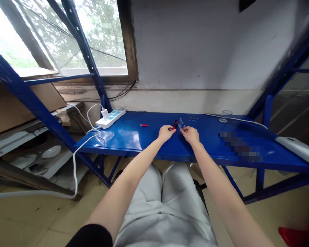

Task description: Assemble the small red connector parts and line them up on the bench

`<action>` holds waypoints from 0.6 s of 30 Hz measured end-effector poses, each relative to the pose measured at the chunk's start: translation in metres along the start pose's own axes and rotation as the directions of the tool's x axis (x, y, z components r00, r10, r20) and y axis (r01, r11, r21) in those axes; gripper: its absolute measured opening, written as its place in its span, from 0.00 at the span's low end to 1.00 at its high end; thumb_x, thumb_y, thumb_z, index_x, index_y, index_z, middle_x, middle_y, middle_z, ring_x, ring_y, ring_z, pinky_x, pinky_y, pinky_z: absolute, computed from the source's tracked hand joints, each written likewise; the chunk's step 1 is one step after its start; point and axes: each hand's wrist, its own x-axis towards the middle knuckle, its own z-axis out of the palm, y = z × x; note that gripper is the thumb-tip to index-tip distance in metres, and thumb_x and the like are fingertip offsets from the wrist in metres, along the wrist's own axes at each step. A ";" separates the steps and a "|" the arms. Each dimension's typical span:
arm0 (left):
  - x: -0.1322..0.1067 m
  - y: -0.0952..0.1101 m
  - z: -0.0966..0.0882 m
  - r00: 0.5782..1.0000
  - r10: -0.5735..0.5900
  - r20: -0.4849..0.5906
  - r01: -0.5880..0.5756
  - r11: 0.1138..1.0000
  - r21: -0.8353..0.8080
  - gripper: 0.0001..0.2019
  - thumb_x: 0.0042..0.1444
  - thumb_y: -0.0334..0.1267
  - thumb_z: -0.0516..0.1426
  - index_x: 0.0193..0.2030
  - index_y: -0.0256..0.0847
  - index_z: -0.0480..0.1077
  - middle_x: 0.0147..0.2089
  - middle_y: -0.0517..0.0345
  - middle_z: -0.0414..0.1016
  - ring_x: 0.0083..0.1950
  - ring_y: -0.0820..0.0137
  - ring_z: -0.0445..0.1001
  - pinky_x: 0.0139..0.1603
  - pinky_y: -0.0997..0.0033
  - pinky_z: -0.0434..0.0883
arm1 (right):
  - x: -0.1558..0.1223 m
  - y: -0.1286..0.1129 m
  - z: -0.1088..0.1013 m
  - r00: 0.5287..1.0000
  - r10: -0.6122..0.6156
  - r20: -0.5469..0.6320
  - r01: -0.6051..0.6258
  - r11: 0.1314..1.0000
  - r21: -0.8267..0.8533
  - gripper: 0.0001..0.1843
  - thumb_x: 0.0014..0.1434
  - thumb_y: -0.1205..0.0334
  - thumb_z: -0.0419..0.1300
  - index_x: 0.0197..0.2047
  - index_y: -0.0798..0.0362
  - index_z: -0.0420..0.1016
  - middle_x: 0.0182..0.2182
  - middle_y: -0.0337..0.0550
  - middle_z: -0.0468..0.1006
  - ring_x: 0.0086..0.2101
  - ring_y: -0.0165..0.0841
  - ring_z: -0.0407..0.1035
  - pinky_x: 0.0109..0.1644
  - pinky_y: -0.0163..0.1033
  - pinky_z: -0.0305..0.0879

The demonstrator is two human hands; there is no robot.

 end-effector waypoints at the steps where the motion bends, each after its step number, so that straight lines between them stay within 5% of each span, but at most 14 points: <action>1: 0.001 0.001 0.004 1.000 -0.007 -0.004 0.007 1.000 0.008 0.07 0.45 0.39 0.61 0.29 0.38 0.74 0.29 0.53 0.75 0.31 0.69 0.70 0.35 0.71 0.66 | 0.000 0.001 0.003 1.000 -0.008 -0.001 0.008 1.000 -0.005 0.11 0.53 0.54 0.57 0.31 0.51 0.76 0.29 0.45 0.78 0.33 0.37 0.72 0.31 0.35 0.58; 18: 0.011 0.002 0.022 0.995 -0.101 -0.010 0.100 0.955 0.280 0.05 0.44 0.39 0.62 0.25 0.40 0.73 0.30 0.52 0.75 0.37 0.64 0.72 0.39 0.69 0.64 | 0.005 0.006 0.012 0.998 -0.058 0.030 0.061 0.990 -0.130 0.11 0.53 0.56 0.55 0.35 0.50 0.77 0.33 0.46 0.79 0.37 0.39 0.72 0.37 0.38 0.59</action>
